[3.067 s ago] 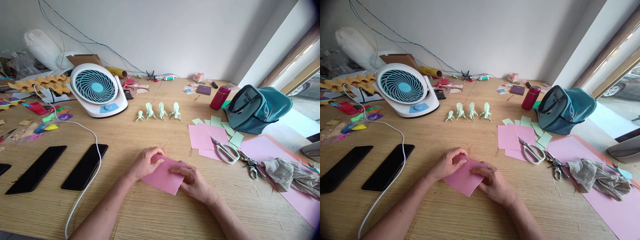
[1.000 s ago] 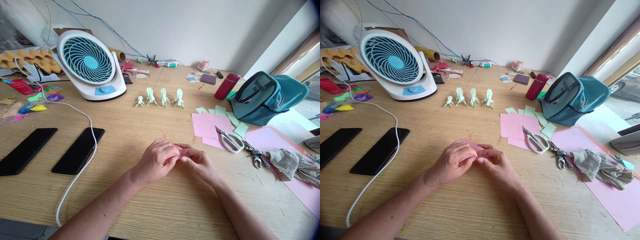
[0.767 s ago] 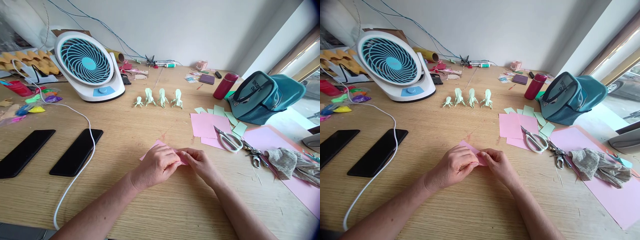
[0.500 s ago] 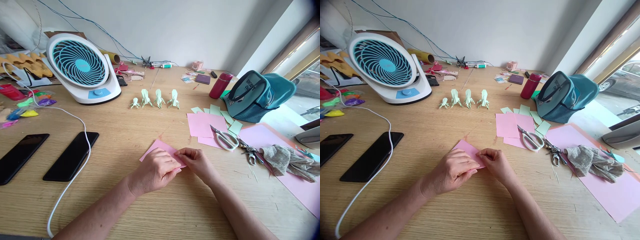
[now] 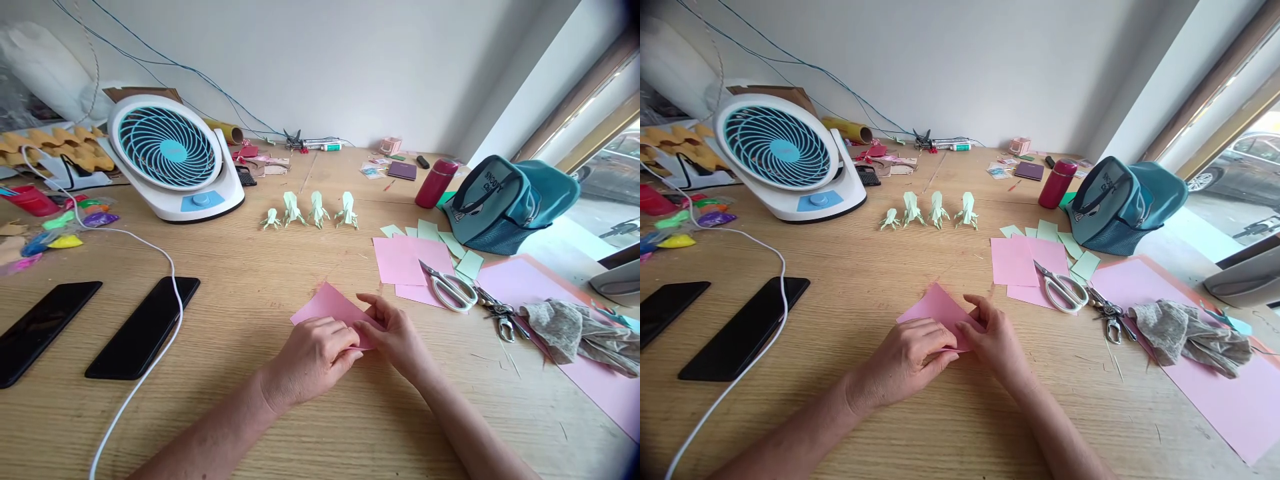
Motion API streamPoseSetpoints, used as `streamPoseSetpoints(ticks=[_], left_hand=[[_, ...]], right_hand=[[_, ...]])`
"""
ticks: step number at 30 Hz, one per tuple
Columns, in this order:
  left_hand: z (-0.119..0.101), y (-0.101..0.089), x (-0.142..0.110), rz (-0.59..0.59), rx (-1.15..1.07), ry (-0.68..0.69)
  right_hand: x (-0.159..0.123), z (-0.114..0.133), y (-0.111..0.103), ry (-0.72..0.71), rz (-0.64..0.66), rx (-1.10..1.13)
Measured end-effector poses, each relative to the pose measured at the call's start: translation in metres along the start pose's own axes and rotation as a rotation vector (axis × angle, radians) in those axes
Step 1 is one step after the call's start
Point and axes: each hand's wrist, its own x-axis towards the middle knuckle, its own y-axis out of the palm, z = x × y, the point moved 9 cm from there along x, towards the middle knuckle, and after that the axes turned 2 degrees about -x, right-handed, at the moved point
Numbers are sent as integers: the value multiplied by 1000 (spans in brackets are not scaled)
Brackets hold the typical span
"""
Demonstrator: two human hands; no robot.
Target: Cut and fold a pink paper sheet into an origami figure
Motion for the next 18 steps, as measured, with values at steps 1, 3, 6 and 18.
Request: streamPoseSetpoints(ticks=[1, 3, 6, 18], left_hand=[[0, 2, 0, 17, 17, 5], [-1, 6, -1, 47, 56, 16], [-3, 11, -1, 95, 85, 32], [-10, 7, 0, 81, 84, 117]], right_hand=[[-1, 1, 2, 5, 13, -18], [-3, 5, 6, 2, 51, -69], [-7, 12, 5, -29, 29, -228], [-8, 16, -8, -26, -25, -720]])
